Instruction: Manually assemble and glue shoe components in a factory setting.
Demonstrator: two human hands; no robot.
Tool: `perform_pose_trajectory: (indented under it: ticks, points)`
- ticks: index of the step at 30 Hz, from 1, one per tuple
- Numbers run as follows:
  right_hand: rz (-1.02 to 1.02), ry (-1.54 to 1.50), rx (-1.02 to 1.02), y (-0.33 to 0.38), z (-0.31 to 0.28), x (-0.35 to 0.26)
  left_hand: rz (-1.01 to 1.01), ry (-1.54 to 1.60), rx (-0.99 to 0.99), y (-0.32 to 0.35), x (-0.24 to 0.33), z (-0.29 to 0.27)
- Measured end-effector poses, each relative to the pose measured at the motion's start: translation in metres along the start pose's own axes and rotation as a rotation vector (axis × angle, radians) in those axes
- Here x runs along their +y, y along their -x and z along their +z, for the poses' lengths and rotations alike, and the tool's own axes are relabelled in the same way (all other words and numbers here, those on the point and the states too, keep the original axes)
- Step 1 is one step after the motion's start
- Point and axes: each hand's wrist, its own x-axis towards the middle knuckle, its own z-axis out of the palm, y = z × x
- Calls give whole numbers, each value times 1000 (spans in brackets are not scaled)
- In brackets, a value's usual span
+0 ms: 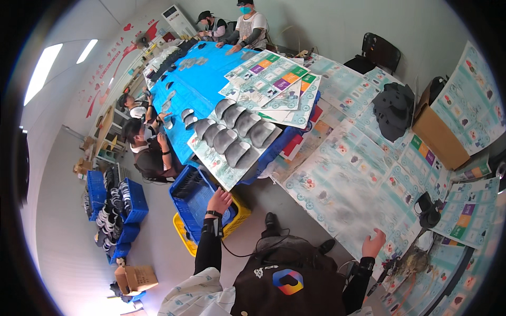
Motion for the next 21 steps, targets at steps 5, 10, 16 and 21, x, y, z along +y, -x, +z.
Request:
perform_pose_trajectory:
  ticks: [5, 10, 16, 21]
  points:
    - [-69, 5, 50, 10, 21, -90, 110, -4, -98, -43, 10, 16]
    - [6, -84, 34, 35, 46, -177, 176, -28, -260, -55, 27, 28]
    - [-40, -66, -1, 49, 61, -272, 77, 26, -349, -81, 30, 13]
    - [-68, -55, -20, 49, 67, -288, 94, 61, -422, -82, 36, 15]
